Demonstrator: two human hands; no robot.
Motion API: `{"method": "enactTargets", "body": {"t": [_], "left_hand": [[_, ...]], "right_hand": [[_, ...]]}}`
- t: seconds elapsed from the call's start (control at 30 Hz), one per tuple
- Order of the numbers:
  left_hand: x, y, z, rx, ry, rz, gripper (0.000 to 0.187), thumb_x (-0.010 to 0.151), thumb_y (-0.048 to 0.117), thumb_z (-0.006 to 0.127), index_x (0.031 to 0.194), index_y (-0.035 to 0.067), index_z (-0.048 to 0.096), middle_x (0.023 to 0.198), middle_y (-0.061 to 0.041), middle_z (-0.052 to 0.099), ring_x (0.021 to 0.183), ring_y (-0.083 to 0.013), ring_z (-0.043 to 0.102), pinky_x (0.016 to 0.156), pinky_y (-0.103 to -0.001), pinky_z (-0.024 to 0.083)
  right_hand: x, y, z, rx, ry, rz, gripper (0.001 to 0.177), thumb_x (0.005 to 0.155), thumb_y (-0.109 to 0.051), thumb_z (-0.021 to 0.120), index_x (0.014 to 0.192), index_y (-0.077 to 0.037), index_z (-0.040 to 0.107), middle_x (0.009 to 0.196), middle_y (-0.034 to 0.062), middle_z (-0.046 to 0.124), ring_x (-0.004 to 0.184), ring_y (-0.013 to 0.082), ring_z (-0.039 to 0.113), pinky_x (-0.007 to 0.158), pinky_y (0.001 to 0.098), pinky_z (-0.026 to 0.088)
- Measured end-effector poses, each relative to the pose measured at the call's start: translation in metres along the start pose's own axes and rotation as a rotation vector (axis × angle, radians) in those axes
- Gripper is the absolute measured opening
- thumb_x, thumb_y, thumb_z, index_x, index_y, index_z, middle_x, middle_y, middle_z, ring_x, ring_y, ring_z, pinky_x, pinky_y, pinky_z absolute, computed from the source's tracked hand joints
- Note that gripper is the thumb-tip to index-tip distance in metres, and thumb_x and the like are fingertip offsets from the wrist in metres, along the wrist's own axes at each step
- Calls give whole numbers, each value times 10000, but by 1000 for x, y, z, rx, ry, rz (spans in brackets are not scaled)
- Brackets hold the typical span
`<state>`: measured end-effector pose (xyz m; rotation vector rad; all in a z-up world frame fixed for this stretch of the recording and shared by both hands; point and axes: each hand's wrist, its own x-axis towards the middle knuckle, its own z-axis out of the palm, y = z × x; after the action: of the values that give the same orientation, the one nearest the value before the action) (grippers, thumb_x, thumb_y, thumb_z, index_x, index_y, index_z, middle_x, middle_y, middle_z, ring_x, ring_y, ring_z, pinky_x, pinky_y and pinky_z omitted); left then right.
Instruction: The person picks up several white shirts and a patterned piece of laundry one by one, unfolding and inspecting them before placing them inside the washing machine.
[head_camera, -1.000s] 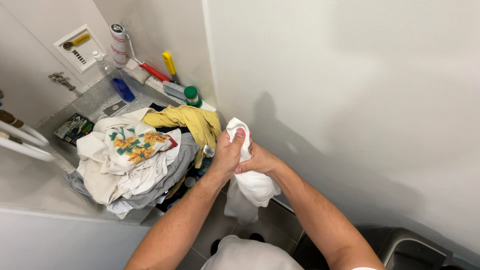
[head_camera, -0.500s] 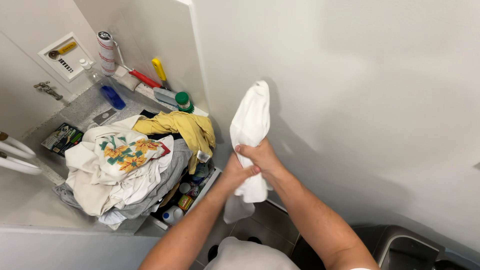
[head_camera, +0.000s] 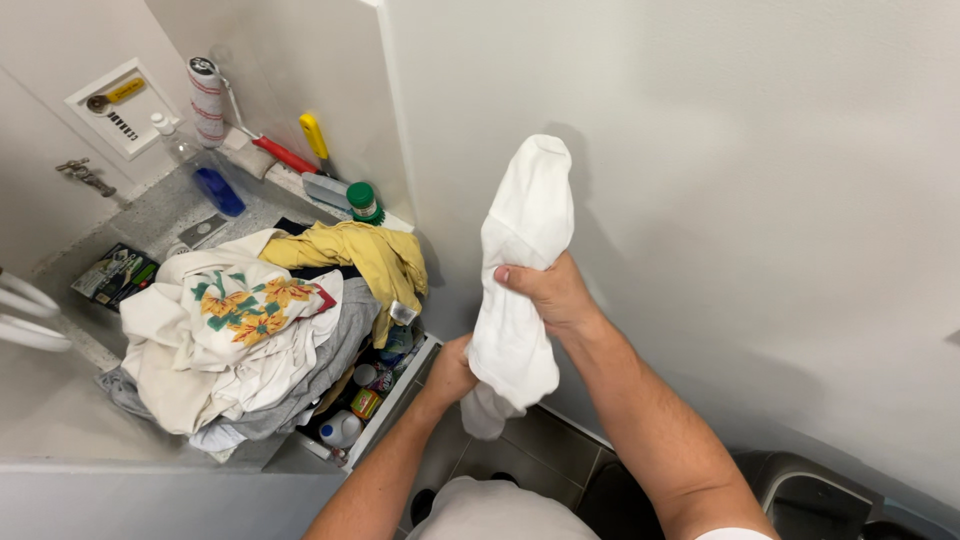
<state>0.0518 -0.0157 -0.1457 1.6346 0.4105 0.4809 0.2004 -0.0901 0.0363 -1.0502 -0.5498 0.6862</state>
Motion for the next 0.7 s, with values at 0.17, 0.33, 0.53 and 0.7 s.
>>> {"method": "enactTargets", "body": {"t": [0.17,0.33,0.53,0.7], "left_hand": [[2,4,-33,-6,128,-107,287,742,34,731,1026,51,764,870,-122,757,865,-167,624,788,-384,513],[-4,79,-58,233,292,106,225,645,74,789,867,86,756,978,-113,766,1010,-348,708,921,-422,519],[-1,148,-44,533,68,621,294,699,75,785,854,34,538,1557,-261,393,1435,-478,303,1119,-696,211],[15,136,-45,766,-74,78,546,773,361,732,1184,208,408,963,-154,720,990,-435,697,920,-550,507]], "right_hand": [[16,-20,-29,-447,-167,-32,776,653,-24,872,1364,19,563,1289,231,639,1214,341,567,1054,564,442],[1,-66,-10,-907,-344,241,884,734,-371,844,1415,74,499,1321,342,604,1275,515,546,1035,611,470],[-4,-44,10,-1152,-889,380,892,629,-607,874,1254,-12,650,1098,275,716,1067,467,677,873,544,566],[-26,-68,40,-1365,-737,177,928,550,-601,900,1202,-33,567,1074,310,688,1073,504,656,872,595,545]]}}
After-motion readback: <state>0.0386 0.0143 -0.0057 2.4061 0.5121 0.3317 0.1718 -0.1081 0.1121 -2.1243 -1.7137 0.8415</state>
